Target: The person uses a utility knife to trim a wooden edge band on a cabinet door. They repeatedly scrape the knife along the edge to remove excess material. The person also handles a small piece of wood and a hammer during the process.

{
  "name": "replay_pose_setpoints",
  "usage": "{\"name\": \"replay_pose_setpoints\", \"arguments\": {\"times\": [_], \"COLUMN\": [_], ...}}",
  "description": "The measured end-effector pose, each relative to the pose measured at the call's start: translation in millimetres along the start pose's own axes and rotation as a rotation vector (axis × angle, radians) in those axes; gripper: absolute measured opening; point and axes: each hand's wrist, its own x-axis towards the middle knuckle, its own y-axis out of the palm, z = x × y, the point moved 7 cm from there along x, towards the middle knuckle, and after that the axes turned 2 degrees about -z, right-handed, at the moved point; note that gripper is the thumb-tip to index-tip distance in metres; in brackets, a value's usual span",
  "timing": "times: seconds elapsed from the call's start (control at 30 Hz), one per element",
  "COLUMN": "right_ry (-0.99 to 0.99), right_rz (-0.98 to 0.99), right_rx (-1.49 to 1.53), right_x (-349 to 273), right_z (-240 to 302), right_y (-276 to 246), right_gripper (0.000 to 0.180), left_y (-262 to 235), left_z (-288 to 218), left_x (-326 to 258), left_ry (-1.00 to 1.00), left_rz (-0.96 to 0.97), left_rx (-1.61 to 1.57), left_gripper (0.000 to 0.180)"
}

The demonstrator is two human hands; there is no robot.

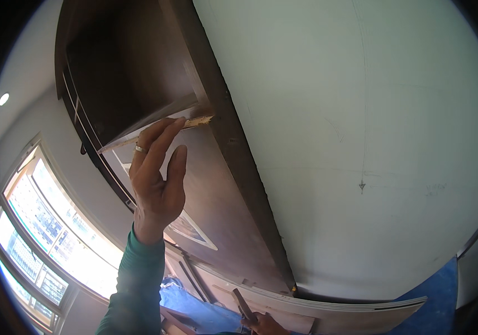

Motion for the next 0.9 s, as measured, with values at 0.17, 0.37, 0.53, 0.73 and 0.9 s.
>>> {"name": "replay_pose_setpoints", "arguments": {"times": [0.17,0.37,0.53,0.73,0.9], "right_ry": [0.041,-0.003,-0.04,0.255,0.274], "right_rz": [0.04,0.003,-0.053,0.042,0.055], "right_rx": [-0.015,0.076,0.104,0.166,0.149], "right_x": [-9,-12,-20,-20,-14], "right_z": [17,-39,-35,-50,-27], "right_y": [-11,-11,-19,-19,-30], "right_gripper": [0.062,0.062,0.059,0.056,0.061], "left_y": [20,11,-18,-73,-36], "left_z": [9,12,65,125,46], "left_x": [9,10,-15,-41,-8], "left_ry": [-0.025,-0.007,-0.037,-0.102,-0.076], "left_rz": [0.084,0.089,0.038,-0.013,0.049], "left_rx": [-0.012,0.11,0.267,0.913,0.224], "left_gripper": [0.046,0.051,0.048,0.041,0.039]}}
